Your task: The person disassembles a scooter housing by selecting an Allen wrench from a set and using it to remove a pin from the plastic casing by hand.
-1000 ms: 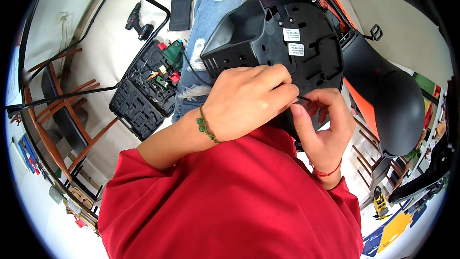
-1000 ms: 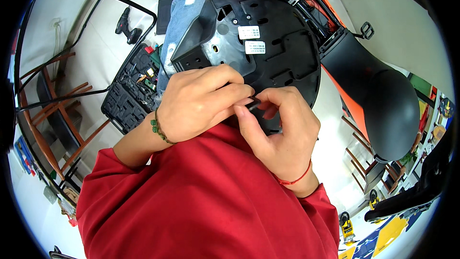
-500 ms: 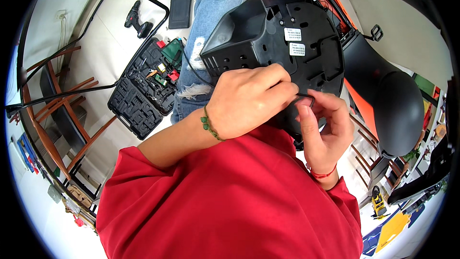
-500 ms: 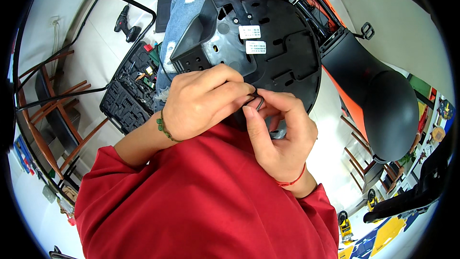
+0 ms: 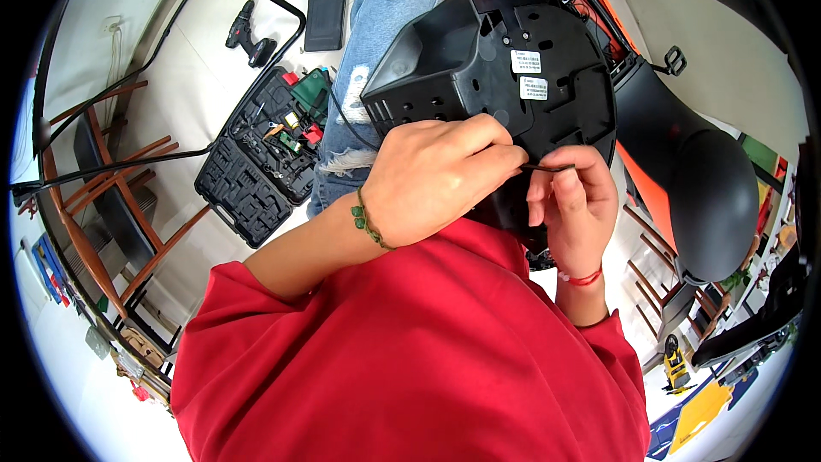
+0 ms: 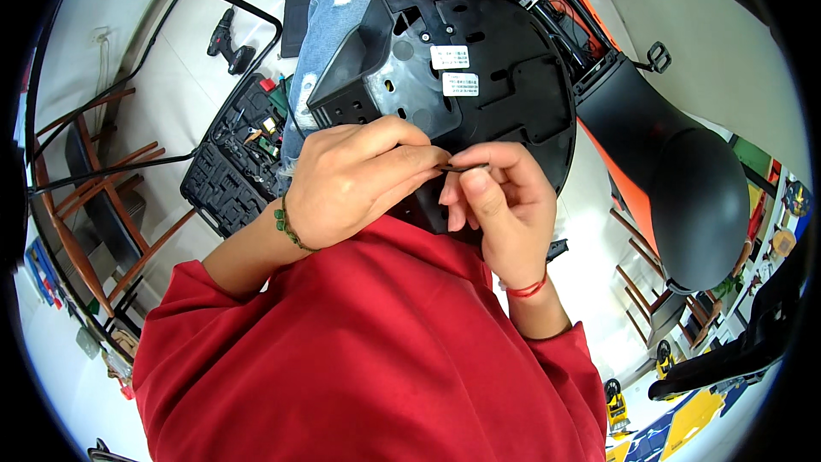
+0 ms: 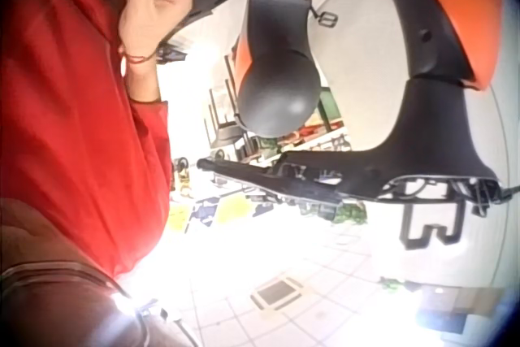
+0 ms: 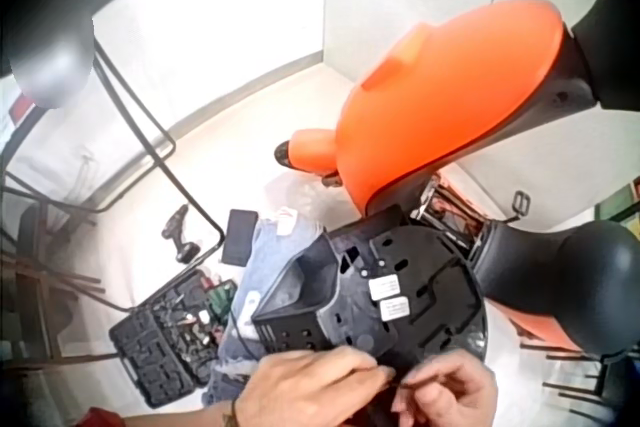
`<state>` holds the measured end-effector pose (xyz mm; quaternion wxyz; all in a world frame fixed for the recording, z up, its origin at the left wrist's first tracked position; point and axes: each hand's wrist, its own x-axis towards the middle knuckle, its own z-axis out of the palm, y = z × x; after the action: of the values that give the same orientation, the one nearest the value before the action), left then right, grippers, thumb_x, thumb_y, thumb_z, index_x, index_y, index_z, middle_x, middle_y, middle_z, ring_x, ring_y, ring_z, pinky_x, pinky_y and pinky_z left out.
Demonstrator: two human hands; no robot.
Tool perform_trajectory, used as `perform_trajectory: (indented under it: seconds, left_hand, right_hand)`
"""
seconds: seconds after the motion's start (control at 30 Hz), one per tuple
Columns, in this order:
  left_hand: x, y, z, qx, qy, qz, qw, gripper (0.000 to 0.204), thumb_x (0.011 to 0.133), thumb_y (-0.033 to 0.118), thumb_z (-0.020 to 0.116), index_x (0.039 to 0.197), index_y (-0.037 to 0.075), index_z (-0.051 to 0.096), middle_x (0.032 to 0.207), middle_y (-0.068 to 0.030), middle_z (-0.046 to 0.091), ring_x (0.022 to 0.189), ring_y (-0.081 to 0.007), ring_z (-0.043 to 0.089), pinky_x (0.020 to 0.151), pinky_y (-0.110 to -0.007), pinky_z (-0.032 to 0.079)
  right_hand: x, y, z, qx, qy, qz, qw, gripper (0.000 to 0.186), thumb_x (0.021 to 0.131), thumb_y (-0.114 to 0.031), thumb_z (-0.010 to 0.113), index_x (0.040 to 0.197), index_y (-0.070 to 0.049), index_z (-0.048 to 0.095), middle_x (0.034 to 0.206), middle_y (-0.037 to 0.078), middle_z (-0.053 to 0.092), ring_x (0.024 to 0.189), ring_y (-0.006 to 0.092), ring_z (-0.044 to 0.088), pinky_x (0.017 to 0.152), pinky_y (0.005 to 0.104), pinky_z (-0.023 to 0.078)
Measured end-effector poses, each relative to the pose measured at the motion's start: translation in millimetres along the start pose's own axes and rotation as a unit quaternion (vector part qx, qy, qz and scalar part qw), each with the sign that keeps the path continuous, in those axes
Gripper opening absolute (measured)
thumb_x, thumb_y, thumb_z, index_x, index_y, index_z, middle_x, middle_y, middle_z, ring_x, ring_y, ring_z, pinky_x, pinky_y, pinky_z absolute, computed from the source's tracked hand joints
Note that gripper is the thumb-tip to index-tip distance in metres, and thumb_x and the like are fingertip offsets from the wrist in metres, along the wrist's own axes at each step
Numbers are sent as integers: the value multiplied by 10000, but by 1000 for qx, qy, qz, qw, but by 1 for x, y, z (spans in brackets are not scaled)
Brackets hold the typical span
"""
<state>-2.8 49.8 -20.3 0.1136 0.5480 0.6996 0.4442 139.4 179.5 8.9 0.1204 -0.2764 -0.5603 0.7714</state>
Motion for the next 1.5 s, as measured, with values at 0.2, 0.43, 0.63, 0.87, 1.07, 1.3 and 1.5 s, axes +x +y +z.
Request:
perform_trajectory:
  seconds: [0.2,0.43,0.63,0.87,1.07,1.3,1.5]
  left_hand:
    - [-4,-1,5,12,21,4,1000,195,707,92,747,896,97,700,838,11,625,614,-172,623,527,-281,489]
    - [-6,2,9,31,50,6,998,188,692,97,755,874,103,709,815,9,625,597,-158,613,515,-272,477]
    - [-5,1,10,48,59,23,997,196,683,94,745,872,91,694,838,6,625,621,-158,618,527,-274,482]
    - [-5,-1,6,34,34,42,998,184,698,72,719,875,76,671,881,-6,624,648,-167,626,548,-282,498]
    - [-6,2,3,39,17,14,999,192,696,67,718,881,78,671,877,1,617,673,-169,634,561,-284,507]
    - [-6,1,2,44,29,9,999,212,690,66,715,895,96,670,863,2,596,653,-168,619,557,-281,504]
    - [-4,4,6,40,39,9,998,204,682,77,708,881,102,669,854,1,593,644,-160,618,554,-278,503]
  right_hand:
    - [-3,3,14,-143,82,-96,982,129,883,-39,666,984,25,615,782,84,661,613,82,602,530,184,466]
    - [-10,3,17,-135,126,-82,979,165,929,-67,617,1034,59,606,786,94,671,634,85,613,547,183,478]
    - [-8,0,21,-154,62,-96,981,215,986,-52,495,1129,77,589,783,104,674,621,94,617,554,201,486]
    - [14,-40,-6,-325,-138,-102,930,231,932,-5,536,1127,0,659,713,64,637,574,133,588,561,230,465]
    - [15,-50,-4,-295,-213,-58,930,220,925,-5,549,1116,10,658,745,72,624,610,128,572,567,247,446]
    - [20,-50,0,-372,-160,-113,907,262,839,80,550,1050,-25,665,741,66,629,624,175,597,570,279,453]
    - [25,-56,-1,-392,-201,-201,875,155,745,-15,663,900,-23,661,722,55,629,649,220,596,616,311,442]
